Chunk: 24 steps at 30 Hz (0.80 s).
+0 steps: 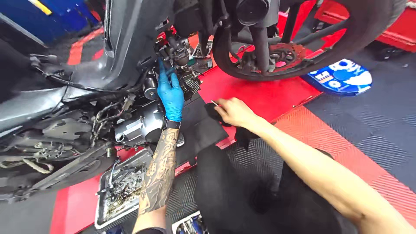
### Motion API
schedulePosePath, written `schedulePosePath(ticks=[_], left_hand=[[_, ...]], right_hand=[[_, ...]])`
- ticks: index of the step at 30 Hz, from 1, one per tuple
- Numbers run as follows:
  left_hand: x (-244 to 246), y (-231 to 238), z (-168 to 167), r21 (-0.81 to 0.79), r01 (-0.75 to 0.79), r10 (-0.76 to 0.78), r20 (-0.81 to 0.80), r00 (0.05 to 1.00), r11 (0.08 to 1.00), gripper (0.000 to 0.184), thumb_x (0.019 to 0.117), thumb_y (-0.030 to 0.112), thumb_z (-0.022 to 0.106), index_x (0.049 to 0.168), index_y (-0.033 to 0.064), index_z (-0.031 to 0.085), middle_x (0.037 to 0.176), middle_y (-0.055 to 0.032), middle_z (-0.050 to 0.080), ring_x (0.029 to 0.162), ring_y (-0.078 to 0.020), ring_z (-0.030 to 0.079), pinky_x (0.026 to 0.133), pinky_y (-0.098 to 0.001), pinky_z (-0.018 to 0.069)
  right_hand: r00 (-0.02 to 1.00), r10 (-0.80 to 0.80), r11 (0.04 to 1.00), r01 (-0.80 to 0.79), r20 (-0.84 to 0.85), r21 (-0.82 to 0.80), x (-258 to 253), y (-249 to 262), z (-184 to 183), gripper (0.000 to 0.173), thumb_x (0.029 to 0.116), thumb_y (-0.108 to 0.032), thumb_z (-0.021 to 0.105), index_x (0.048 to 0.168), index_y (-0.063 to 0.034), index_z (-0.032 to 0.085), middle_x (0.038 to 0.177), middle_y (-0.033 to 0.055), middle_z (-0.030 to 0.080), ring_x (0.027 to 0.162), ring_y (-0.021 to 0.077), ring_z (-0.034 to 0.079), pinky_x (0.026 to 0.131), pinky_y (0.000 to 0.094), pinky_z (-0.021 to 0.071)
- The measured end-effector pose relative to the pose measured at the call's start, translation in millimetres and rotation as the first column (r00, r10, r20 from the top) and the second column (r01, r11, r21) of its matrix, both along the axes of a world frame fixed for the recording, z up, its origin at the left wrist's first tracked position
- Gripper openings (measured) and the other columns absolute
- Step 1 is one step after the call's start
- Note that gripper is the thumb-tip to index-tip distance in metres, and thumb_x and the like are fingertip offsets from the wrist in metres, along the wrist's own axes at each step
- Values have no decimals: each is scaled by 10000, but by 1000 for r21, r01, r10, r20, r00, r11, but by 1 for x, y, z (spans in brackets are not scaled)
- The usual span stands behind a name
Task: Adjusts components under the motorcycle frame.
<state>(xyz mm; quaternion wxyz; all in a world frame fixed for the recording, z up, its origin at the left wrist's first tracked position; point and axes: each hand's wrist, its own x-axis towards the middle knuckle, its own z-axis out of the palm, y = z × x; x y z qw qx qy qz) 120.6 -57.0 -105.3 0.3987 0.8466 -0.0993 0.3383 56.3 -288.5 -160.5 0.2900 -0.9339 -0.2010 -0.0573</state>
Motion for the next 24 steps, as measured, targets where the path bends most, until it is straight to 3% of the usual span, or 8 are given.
schedulePosePath(ticks=[2, 5, 8, 12, 14, 16, 19, 24], left_hand=[[-10, -5, 2, -12, 4, -3, 50, 999, 1000, 498, 1083, 253, 532, 1555, 121, 444, 1400, -81, 632, 1240, -176, 633, 1062, -389, 526], [-12, -17, 22, 78, -99, 79, 226, 971, 992, 444, 1050, 235, 600, 1466, 84, 570, 1368, -125, 621, 1243, -195, 608, 1054, -353, 514], [-8, -38, 50, 202, -197, 167, 155, 974, 959, 459, 1051, 295, 580, 1443, 57, 574, 1397, -132, 620, 1306, -206, 588, 1124, -369, 463], [19, -72, 56, 266, -430, 406, 144, 903, 863, 510, 1026, 341, 574, 1438, 40, 583, 1433, -158, 605, 1361, -256, 549, 1161, -383, 397], [22, -84, 54, 228, -481, 475, 83, 876, 847, 521, 1055, 333, 540, 1495, 55, 519, 1485, -155, 560, 1393, -267, 512, 1174, -416, 371], [46, -95, 53, 35, -591, 585, 99, 805, 806, 488, 1016, 310, 580, 1446, 79, 588, 1402, -89, 644, 1331, -177, 581, 1148, -347, 418], [66, -106, 58, -139, -633, 646, 85, 758, 761, 422, 995, 268, 629, 1372, 78, 645, 1300, -44, 703, 1250, -109, 628, 1093, -299, 464], [76, -108, 63, -191, -747, 767, 56, 639, 637, 304, 959, 304, 712, 1191, 111, 751, 1094, -1, 766, 1056, -99, 701, 943, -327, 534]], right_hand=[[989, -70, 997, 74, -128, 28, -9, -36, -47, 366, 1059, -346, 473, 1111, -69, 705, 830, 153, 693, 805, 360, 698, 712, 613, 547], [943, -115, 984, 66, -312, -164, -6, -64, -96, 389, 1057, -344, 452, 1151, -36, 669, 968, 236, 699, 960, 454, 689, 780, 661, 518], [935, -65, 978, -9, -349, -207, 18, -58, -113, 341, 1048, -295, 491, 1133, -23, 677, 993, 260, 698, 979, 474, 684, 781, 675, 516], [925, 0, 980, -75, -381, -182, 45, -43, -135, 270, 999, -227, 568, 1121, -23, 696, 1027, 276, 699, 1003, 496, 676, 793, 698, 515], [885, 10, 959, -141, -465, -247, 53, -38, -146, 266, 939, -201, 649, 1122, -15, 702, 1086, 286, 689, 1046, 504, 662, 819, 707, 512], [835, 9, 931, -207, -551, -299, 58, -35, -153, 276, 886, -167, 710, 1098, 10, 706, 1120, 299, 678, 1072, 511, 649, 833, 714, 505], [791, 16, 899, -279, -611, -337, 66, -34, -163, 284, 853, -148, 745, 1064, 38, 702, 1130, 309, 670, 1071, 508, 646, 821, 711, 506], [781, 79, 903, -320, -620, -287, 84, -45, -172, 299, 854, -225, 763, 998, 28, 698, 1070, 284, 684, 1029, 491, 662, 788, 698, 510]])
